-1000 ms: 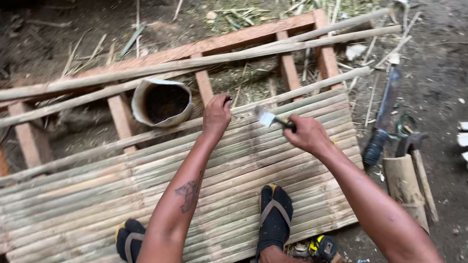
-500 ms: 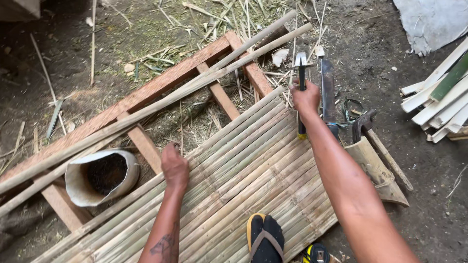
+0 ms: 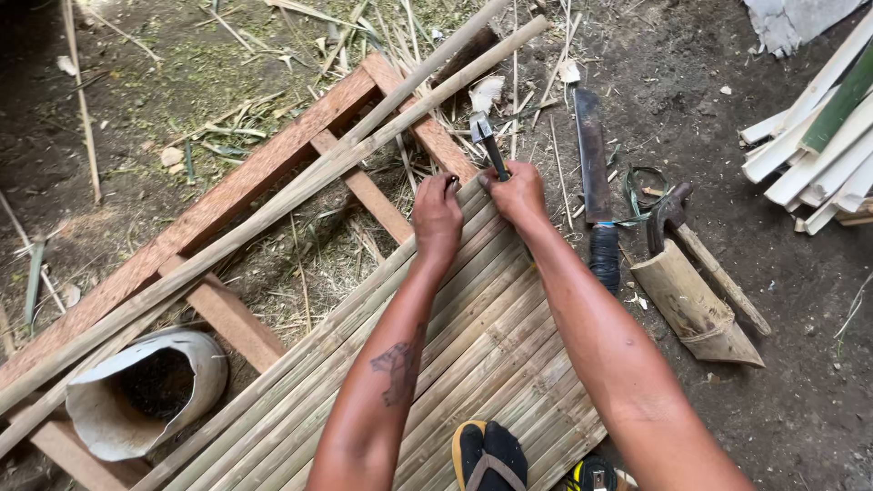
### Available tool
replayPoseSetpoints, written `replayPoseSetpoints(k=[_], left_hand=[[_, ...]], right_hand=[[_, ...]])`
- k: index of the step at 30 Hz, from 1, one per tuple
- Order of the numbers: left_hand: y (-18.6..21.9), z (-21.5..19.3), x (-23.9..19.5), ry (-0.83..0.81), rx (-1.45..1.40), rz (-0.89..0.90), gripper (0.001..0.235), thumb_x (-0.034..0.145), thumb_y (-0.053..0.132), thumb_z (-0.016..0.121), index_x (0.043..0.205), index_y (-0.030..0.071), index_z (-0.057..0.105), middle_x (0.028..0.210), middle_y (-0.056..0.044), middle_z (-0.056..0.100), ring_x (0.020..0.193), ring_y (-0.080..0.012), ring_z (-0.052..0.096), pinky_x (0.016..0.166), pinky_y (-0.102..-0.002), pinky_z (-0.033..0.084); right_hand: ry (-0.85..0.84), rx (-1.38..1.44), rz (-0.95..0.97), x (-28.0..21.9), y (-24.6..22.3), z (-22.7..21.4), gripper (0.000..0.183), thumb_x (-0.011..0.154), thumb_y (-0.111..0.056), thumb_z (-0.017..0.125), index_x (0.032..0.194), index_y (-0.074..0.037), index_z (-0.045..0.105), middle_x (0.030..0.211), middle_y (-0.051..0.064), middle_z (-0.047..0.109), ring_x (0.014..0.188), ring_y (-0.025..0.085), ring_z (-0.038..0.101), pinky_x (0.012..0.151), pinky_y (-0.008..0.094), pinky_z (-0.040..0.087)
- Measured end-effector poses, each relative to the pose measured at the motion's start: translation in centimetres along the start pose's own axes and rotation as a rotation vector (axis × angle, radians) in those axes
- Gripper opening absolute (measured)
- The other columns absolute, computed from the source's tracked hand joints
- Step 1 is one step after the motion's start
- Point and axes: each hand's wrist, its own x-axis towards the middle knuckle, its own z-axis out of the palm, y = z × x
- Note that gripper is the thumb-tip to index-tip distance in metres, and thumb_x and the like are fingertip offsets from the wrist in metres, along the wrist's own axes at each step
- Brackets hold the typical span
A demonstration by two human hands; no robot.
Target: The person hammers nails into a bamboo mat laid over a wooden frame. They repeatedly pick nails from a container and drive them into the bamboo slats using a hammer.
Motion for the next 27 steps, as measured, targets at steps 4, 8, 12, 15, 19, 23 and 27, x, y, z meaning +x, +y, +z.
replayPoseSetpoints(k=[4,8,12,15,19,23,27], left_hand=[[1.0,2.0,0.9,0.035,-0.059,-0.133,0.015,0.099,0.007,0.058,0.109,0.001,0.066,0.102,-0.014,0.067,0.096,-0.0307,0.066,0.088,-0.043,0.053],[1.0,2.0,0.4,0.135,-0.053,-0.077,0.015,0.098,0.006,0.058,0.109,0.001,0.068,0.105,-0.016,0.067,0.098,-0.0334,0.066,0.089,-0.043,0.053],[1.2,2.0,0.2,0.172,-0.027,-0.01,0.016,0.097,0.005,0.059,0.11,0.002,0.068,0.108,-0.015,0.068,0.101,-0.0333,0.067,0.092,-0.043,0.053],[1.2,1.9,0.0,0.156,-0.004,-0.043,0.016,0.096,0.006,0.06,0.11,0.003,0.069,0.107,-0.013,0.069,0.101,-0.0316,0.067,0.091,-0.042,0.054],[0.8,2.0,0.0,0.1,-0.006,-0.093,0.015,0.098,0.014,0.067,0.11,0.01,0.072,0.108,-0.006,0.072,0.1,-0.0232,0.069,0.091,-0.038,0.055],[0.7,2.3,0.0,0.011,0.094,-0.131,0.009,0.095,0.022,0.073,0.102,0.017,0.077,0.104,0.003,0.075,0.099,-0.0163,0.067,0.09,-0.034,0.051],[0.9,2.4,0.2,-0.002,0.17,-0.098,0.011,0.088,0.024,0.076,0.098,0.023,0.078,0.108,0.005,0.074,0.103,-0.0159,0.063,0.089,-0.033,0.048]], right_hand=[[-0.028,0.02,0.003,-0.2,-0.3,0.1,0.014,0.086,-0.026,0.079,0.094,-0.014,0.079,0.073,0.006,0.072,0.064,0.019,0.064,0.059,0.039,0.048],[0.024,0.002,-0.145,-0.7,0.0,0.2,0.016,0.084,-0.028,0.078,0.093,-0.014,0.08,0.071,0.004,0.072,0.065,0.019,0.068,0.062,0.038,0.052],[-0.017,-0.064,-0.104,-0.9,-0.2,0.0,0.019,0.09,-0.03,0.076,0.097,-0.013,0.08,0.07,0.01,0.069,0.068,0.026,0.067,0.066,0.042,0.05],[-0.089,-0.079,-0.167,-1.3,-0.4,-1.1,0.03,0.084,-0.03,0.079,0.107,-0.01,0.077,0.083,0.011,0.07,0.077,0.024,0.069,0.071,0.042,0.053],[0.008,-0.088,-0.396,-3.7,0.1,-4.4,0.044,0.084,-0.014,0.075,0.126,-0.002,0.069,0.106,0.01,0.071,0.093,0.02,0.067,0.082,0.039,0.052],[-0.327,0.493,-0.192,-8.4,1.1,-8.1,0.05,0.092,-0.017,0.062,0.138,-0.005,0.049,0.091,0.005,0.061,0.07,0.012,0.061,0.059,0.03,0.052],[-0.168,0.212,-0.149,-14.4,1.0,-8.9,0.027,0.104,-0.031,0.052,0.108,-0.005,0.059,0.068,0.001,0.052,0.055,0.01,0.051,0.049,0.032,0.044]])
